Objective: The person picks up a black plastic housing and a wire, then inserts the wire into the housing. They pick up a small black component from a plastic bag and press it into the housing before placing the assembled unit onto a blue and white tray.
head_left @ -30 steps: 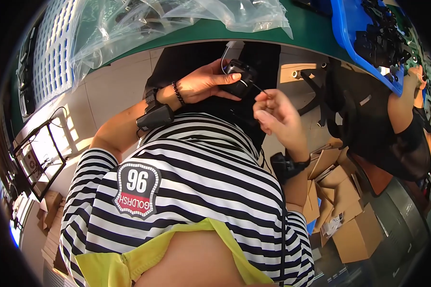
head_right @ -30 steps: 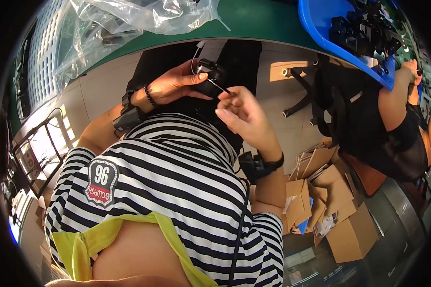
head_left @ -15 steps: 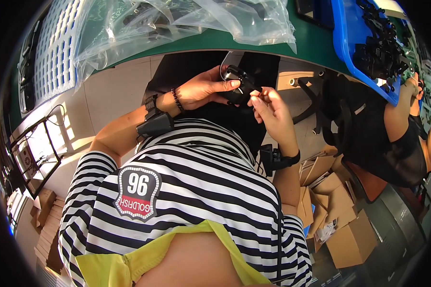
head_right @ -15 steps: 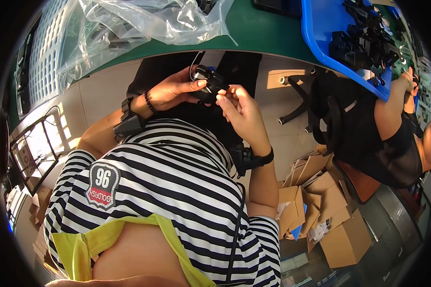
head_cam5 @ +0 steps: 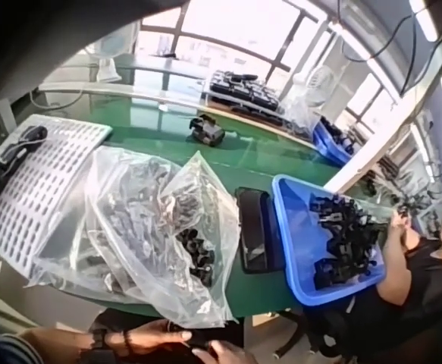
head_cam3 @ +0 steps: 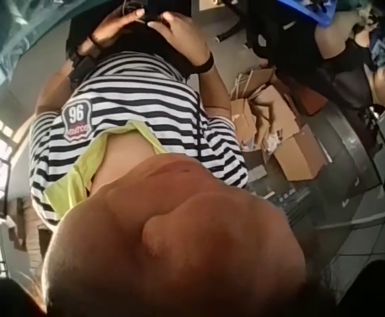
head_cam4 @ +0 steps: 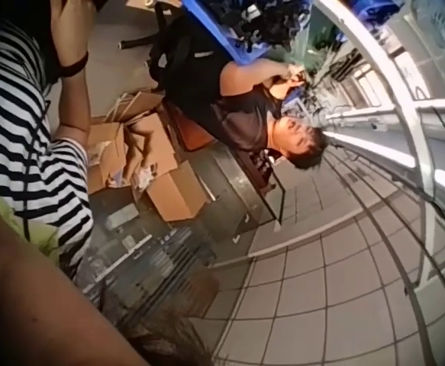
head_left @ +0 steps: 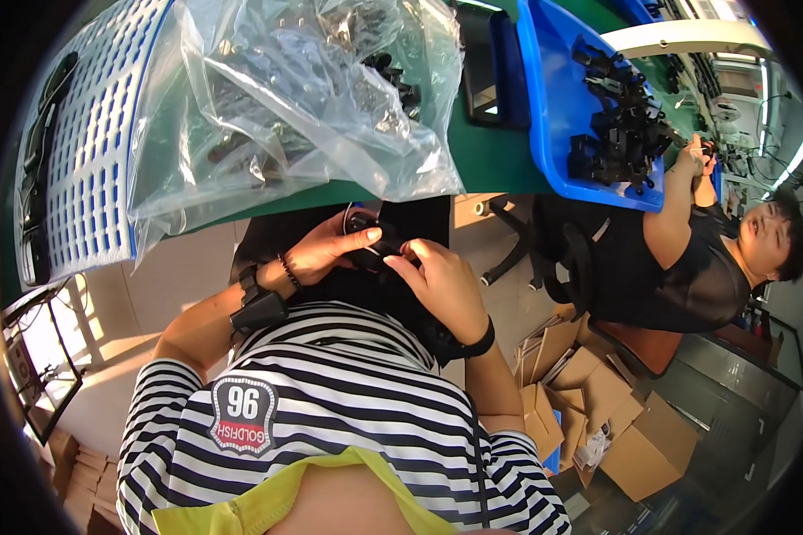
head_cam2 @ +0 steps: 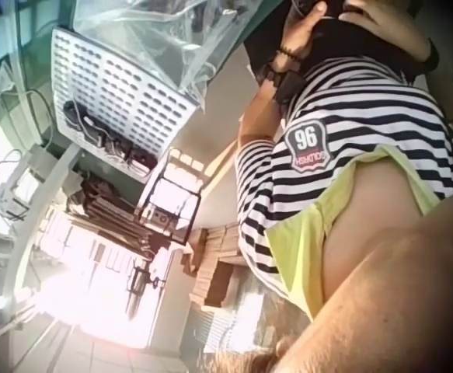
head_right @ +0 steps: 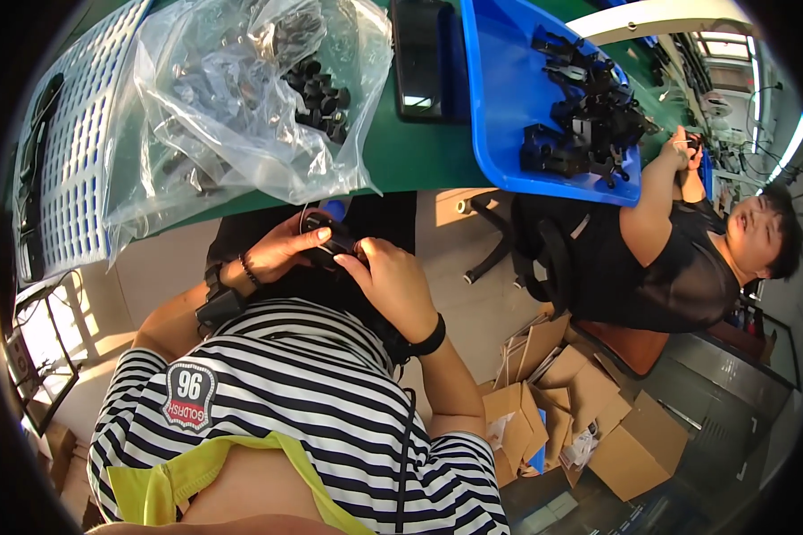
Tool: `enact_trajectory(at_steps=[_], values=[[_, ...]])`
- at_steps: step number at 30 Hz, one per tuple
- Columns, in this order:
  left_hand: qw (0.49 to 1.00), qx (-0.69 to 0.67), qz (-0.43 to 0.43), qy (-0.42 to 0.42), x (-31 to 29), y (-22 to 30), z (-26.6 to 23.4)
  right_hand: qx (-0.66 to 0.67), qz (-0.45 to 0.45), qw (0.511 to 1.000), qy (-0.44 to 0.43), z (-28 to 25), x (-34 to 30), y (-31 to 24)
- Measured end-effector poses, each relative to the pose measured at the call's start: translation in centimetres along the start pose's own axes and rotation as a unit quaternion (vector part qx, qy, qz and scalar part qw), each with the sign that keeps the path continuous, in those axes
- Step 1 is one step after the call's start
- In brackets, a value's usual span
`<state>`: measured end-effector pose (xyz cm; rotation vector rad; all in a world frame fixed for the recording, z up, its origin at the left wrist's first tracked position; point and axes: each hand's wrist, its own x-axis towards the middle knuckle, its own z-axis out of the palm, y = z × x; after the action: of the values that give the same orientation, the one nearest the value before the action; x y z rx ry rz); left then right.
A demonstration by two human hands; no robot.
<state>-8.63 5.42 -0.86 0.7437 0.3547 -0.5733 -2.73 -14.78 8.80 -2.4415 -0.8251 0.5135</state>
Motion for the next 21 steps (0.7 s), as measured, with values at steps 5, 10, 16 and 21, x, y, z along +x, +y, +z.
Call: enact_trajectory(at_steps=[5,10,16,21], values=[[1.000,0.027,0.002,-0.013,0.2,-0.7,-1.1,0.050,0.004,0.996,0.070,-8.0,1.2,-4.6],[0.993,0.093,0.022,-0.063,2.3,-1.3,-1.0,0.004,-0.105,0.935,0.339,-11.8,7.0,-5.1],[0.995,0.084,0.011,-0.049,1.1,-1.1,-1.9,-0.162,-0.148,0.923,0.315,-9.2,15.6,-3.0],[0.996,0.072,0.012,-0.054,1.1,-1.0,-2.0,-0.157,-0.111,0.917,0.349,-9.4,17.5,-0.8]])
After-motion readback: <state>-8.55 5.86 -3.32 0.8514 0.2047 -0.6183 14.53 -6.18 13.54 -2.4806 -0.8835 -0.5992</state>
